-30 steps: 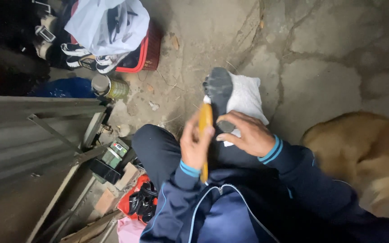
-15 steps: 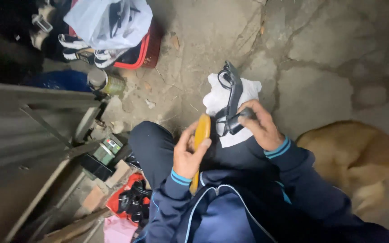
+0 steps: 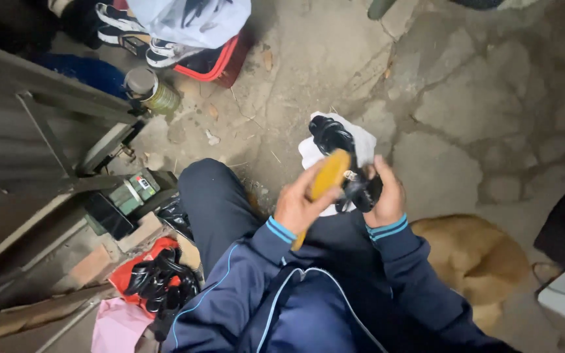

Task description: The person sits on the floor and scrubs a black shoe with a brush and a white cloth. They then switch to a yellow brush to continue cleaning the shoe's surface.

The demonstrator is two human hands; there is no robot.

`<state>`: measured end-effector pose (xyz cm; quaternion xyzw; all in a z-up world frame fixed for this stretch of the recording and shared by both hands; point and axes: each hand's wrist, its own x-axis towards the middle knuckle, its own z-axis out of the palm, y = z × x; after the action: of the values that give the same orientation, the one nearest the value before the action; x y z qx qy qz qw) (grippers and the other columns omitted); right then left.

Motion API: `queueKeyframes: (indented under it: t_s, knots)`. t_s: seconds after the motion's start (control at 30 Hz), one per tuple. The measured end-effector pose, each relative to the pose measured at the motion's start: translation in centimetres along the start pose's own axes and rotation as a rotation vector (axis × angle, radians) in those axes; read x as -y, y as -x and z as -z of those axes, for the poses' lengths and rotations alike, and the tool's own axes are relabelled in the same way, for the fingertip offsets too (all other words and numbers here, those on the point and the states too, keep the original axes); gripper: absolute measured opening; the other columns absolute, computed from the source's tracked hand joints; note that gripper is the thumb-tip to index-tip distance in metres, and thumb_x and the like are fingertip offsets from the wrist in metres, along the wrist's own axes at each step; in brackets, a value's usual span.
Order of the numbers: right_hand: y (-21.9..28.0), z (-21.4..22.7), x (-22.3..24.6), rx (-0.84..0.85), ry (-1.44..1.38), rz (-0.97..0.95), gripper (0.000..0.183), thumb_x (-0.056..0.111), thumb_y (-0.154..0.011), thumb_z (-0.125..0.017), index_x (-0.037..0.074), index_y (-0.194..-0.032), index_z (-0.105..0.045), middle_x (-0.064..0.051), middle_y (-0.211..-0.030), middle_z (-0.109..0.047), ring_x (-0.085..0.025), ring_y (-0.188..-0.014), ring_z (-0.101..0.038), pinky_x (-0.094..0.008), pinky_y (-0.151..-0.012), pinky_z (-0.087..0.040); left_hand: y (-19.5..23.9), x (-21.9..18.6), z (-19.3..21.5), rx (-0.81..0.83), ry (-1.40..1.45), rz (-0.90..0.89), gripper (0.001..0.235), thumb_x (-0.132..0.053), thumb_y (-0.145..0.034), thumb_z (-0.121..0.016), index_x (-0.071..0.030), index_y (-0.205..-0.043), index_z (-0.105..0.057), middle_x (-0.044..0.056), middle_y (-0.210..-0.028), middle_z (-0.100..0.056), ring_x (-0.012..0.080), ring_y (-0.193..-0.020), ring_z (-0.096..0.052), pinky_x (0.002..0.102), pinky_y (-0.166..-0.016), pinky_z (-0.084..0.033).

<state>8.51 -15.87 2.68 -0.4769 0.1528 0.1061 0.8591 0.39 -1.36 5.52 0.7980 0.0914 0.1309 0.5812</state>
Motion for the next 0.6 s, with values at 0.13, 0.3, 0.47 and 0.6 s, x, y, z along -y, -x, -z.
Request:
queueKeyframes:
  t_s: [0.13,0.3,0.47,0.6]
  knots:
    - [0.6,-0.9,1.5,0.015,-0.2,-0.25,0.03,0.023,-0.1,-0.07,0.005,-0.075,-0.066,-0.011,-0.075,-0.065,-0.019,-0.071,-0.064,-0.03,-0.072,-0.053,0.0,1.1,-1.0,-0.052,-0.057,0.051,0.062,-0.042,-0.08,-0.084,-0.026,-0.136,-0.063,0.015,-0.115,-0.075,0.0385,-0.103,-0.072,0.048,-0.085,-0.059]
    - [-4.1,6.8,-2.9,-0.032,-0.319,-0.396,0.027,0.024,-0.097,-0.072,0.0,-0.085,-0.068,-0.021,-0.097,-0.075,-0.036,-0.092,-0.074,-0.048,-0.087,-0.062,-1.1,1.8,-1.3,-0.036,-0.109,0.189,0.063,-0.051,-0.082,-0.079,-0.025,-0.136,-0.063,0.023,-0.107,-0.076,0.0458,-0.098,-0.072,0.054,-0.082,-0.06]
    - [-2.6,3.2,-0.3,-0.024,-0.217,-0.473,0.033,0.036,-0.097,-0.069,0.003,-0.099,-0.071,-0.018,-0.104,-0.076,-0.034,-0.092,-0.075,-0.047,-0.068,-0.066,-0.6,0.3,-1.8,0.046,0.029,-0.06,0.06,-0.038,-0.079,-0.084,-0.019,-0.132,-0.065,0.015,-0.121,-0.074,0.0405,-0.105,-0.072,0.051,-0.085,-0.061]
    - [-3.4,4.5,-1.4,-0.056,-0.265,-0.482,0.029,0.028,-0.094,-0.072,-0.001,-0.102,-0.071,-0.021,-0.111,-0.075,-0.037,-0.101,-0.074,-0.052,-0.088,-0.062,-1.6,2.9,-1.8,0.006,-0.241,0.13,0.063,-0.05,-0.088,-0.072,-0.025,-0.143,-0.056,0.02,-0.114,-0.074,0.0433,-0.1,-0.072,0.058,-0.088,-0.058]
